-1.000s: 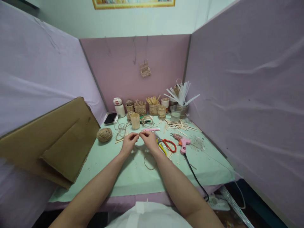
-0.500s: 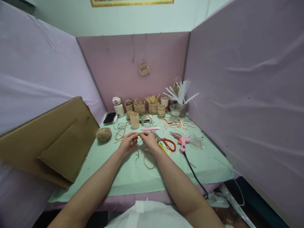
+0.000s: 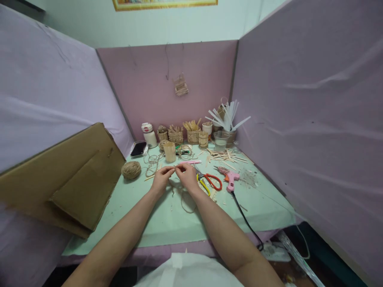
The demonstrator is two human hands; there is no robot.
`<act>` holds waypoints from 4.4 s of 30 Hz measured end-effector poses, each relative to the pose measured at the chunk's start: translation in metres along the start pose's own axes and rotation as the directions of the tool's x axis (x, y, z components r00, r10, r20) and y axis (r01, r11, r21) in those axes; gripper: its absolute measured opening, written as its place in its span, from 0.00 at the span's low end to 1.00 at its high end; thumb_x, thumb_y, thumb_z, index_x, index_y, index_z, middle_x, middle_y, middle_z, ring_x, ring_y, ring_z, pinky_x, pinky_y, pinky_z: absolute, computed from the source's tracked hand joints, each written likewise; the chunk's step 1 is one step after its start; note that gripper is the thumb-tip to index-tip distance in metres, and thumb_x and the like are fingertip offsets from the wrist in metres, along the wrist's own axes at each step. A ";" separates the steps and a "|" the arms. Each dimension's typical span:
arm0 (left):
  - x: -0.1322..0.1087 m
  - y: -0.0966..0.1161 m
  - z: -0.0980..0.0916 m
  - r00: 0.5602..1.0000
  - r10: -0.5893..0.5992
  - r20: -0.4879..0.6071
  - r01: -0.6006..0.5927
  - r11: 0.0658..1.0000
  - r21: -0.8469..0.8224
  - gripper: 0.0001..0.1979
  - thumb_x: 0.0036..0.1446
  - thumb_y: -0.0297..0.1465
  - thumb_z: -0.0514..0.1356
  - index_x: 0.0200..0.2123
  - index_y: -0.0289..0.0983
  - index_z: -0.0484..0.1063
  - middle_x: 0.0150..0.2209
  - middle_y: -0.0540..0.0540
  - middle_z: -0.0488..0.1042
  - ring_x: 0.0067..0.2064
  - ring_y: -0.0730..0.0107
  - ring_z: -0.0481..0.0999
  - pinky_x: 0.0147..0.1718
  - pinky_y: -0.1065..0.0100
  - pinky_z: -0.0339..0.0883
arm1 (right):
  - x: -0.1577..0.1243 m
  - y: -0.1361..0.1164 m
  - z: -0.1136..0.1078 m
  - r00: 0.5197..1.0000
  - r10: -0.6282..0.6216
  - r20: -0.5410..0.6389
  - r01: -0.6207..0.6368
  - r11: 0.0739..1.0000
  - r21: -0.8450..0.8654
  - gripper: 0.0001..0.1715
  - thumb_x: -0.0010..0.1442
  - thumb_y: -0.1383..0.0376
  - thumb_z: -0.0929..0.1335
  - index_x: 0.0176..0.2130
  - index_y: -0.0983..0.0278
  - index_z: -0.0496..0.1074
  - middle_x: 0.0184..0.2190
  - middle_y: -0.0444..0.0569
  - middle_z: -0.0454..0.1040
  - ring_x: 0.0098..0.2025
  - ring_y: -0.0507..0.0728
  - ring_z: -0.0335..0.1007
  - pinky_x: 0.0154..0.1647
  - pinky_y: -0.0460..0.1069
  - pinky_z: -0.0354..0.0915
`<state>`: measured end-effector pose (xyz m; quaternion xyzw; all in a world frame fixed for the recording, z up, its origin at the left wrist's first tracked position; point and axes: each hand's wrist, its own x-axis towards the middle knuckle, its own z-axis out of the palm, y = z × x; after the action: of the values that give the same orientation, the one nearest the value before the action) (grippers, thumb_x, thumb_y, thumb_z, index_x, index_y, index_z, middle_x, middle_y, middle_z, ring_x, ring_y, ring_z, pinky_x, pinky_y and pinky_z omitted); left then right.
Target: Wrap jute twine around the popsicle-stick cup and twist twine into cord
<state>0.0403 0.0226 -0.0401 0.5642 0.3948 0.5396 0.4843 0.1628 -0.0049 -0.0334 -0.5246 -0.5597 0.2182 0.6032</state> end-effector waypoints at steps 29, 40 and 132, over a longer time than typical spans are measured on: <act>-0.007 0.006 0.005 0.982 -0.175 0.067 0.184 0.967 -0.178 0.14 0.38 0.36 0.67 0.29 0.36 0.72 0.28 0.50 0.71 0.29 0.76 0.68 0.29 0.74 0.60 | 0.003 0.005 0.001 0.985 0.139 0.105 -0.153 0.978 0.140 0.10 0.48 0.59 0.66 0.25 0.65 0.69 0.23 0.44 0.71 0.26 0.52 0.64 0.30 0.46 0.61; -0.009 0.010 0.004 0.987 0.037 0.154 -0.078 0.960 0.269 0.10 0.47 0.37 0.60 0.22 0.36 0.72 0.21 0.49 0.70 0.27 0.70 0.67 0.29 0.69 0.58 | 0.008 0.015 0.001 0.989 0.146 -0.028 -0.144 0.988 0.048 0.10 0.50 0.59 0.63 0.24 0.63 0.65 0.23 0.44 0.68 0.28 0.53 0.62 0.31 0.48 0.59; -0.004 0.008 0.004 0.980 -0.175 0.097 0.187 0.974 -0.128 0.11 0.38 0.37 0.66 0.26 0.36 0.75 0.25 0.50 0.72 0.25 0.78 0.62 0.24 0.73 0.54 | 0.002 -0.002 -0.006 0.877 0.379 0.297 -0.460 0.842 0.283 0.14 0.46 0.56 0.68 0.27 0.64 0.70 0.22 0.42 0.64 0.25 0.50 0.59 0.24 0.45 0.55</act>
<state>0.0428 0.0168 -0.0330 0.5136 0.3858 0.4946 0.5854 0.1682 -0.0067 -0.0295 -0.4921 -0.4491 0.4991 0.5541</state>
